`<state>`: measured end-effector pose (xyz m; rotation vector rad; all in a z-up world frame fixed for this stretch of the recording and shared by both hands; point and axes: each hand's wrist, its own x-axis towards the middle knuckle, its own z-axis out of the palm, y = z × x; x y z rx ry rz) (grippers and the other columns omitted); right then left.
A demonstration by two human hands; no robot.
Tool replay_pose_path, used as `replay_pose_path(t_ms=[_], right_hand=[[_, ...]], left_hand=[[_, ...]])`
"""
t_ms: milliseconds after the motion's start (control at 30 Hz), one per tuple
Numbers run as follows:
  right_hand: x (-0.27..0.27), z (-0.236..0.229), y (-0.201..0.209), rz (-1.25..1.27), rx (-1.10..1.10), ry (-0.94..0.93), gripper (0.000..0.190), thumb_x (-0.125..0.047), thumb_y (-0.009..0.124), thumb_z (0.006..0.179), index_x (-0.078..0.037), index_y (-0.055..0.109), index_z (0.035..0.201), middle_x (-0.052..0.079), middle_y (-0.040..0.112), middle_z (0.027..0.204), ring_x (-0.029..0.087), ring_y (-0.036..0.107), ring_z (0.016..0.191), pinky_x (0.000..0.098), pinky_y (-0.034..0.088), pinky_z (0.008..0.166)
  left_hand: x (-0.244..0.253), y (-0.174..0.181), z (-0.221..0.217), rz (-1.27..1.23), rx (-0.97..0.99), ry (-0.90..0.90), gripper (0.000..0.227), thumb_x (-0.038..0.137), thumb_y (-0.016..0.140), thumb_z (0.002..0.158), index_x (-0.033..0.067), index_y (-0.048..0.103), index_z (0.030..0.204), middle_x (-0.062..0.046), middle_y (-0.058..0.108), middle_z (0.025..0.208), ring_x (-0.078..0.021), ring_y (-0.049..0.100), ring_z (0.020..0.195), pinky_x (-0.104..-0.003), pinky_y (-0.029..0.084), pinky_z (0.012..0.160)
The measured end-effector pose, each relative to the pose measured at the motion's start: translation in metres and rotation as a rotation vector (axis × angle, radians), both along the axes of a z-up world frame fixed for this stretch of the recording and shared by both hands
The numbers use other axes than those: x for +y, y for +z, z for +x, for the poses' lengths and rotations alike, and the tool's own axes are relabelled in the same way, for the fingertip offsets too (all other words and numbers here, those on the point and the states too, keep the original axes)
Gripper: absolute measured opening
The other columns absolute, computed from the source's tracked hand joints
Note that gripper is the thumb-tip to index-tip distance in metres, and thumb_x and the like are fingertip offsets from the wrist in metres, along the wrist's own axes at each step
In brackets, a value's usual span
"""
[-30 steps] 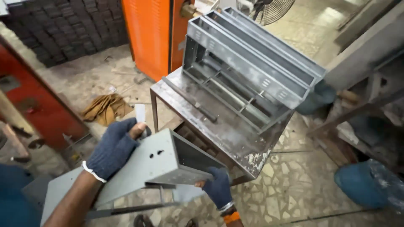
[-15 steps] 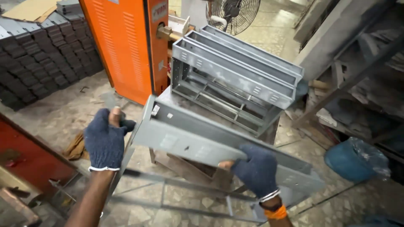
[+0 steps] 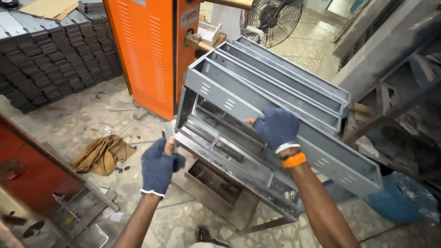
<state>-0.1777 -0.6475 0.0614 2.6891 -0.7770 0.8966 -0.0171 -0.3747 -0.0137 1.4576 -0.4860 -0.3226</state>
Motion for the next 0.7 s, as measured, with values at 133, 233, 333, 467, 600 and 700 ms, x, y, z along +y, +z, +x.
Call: replay_pose_path(t_ms=[133, 233, 333, 467, 600, 700], right_hand=[[-0.047, 0.044, -0.015, 0.083, 0.093, -0.045, 0.058, -0.068, 0.078, 0.073, -0.012, 0.07, 0.067, 0.016, 0.067, 0.063, 0.037, 0.067, 0.059, 0.048, 0.05, 0.051], [-0.088, 0.073, -0.038, 0.071, 0.073, 0.032, 0.056, -0.067, 0.078, 0.075, -0.011, 0.072, 0.068, 0.016, 0.068, 0.067, 0.038, 0.068, 0.064, 0.0482, 0.052, 0.055], [-0.118, 0.099, -0.061, 0.058, 0.111, 0.101, 0.046, -0.059, 0.079, 0.075, -0.013, 0.074, 0.074, 0.016, 0.07, 0.068, 0.038, 0.07, 0.065, 0.0492, 0.054, 0.056], [-0.132, 0.112, -0.085, 0.146, 0.151, 0.07, 0.036, -0.049, 0.081, 0.073, -0.013, 0.075, 0.075, 0.017, 0.071, 0.071, 0.037, 0.071, 0.069, 0.0497, 0.055, 0.06], [-0.13, 0.103, -0.083, 0.21, 0.182, 0.097, 0.034, -0.042, 0.083, 0.076, -0.011, 0.075, 0.088, 0.018, 0.07, 0.073, 0.039, 0.07, 0.072, 0.0508, 0.054, 0.062], [-0.129, 0.101, -0.088, 0.194, 0.116, 0.151, 0.042, -0.037, 0.084, 0.071, -0.009, 0.075, 0.101, 0.019, 0.072, 0.076, 0.038, 0.071, 0.074, 0.0509, 0.054, 0.063]], left_hand=[[-0.039, -0.005, 0.003, 0.174, 0.023, 0.018, 0.046, 0.036, 0.058, 0.101, -0.0004, 0.058, 0.073, -0.009, 0.051, 0.048, -0.0162, 0.054, 0.035, -0.034, 0.039, 0.037], [-0.07, -0.011, 0.009, 0.16, -0.022, 0.038, 0.043, 0.034, 0.058, 0.101, 0.0013, 0.062, 0.073, -0.007, 0.052, 0.047, -0.0142, 0.055, 0.036, -0.032, 0.041, 0.037], [-0.094, -0.018, 0.016, 0.119, 0.11, 0.006, 0.043, 0.033, 0.059, 0.1, 0.0002, 0.061, 0.072, -0.008, 0.053, 0.044, -0.0153, 0.053, 0.034, -0.033, 0.038, 0.035], [-0.115, -0.044, 0.022, 0.162, 0.142, 0.022, 0.043, 0.034, 0.058, 0.099, 0.0009, 0.063, 0.072, -0.007, 0.056, 0.045, -0.0151, 0.053, 0.035, -0.032, 0.039, 0.036], [-0.134, -0.08, 0.024, 0.148, 0.116, 0.081, 0.044, 0.034, 0.059, 0.102, -0.0014, 0.066, 0.077, -0.009, 0.057, 0.051, -0.0146, 0.056, 0.039, -0.031, 0.042, 0.038], [-0.153, -0.095, 0.027, 0.046, 0.23, 0.044, 0.041, 0.032, 0.058, 0.103, -0.0044, 0.059, 0.084, -0.01, 0.068, 0.065, -0.0146, 0.068, 0.051, -0.03, 0.051, 0.045]])
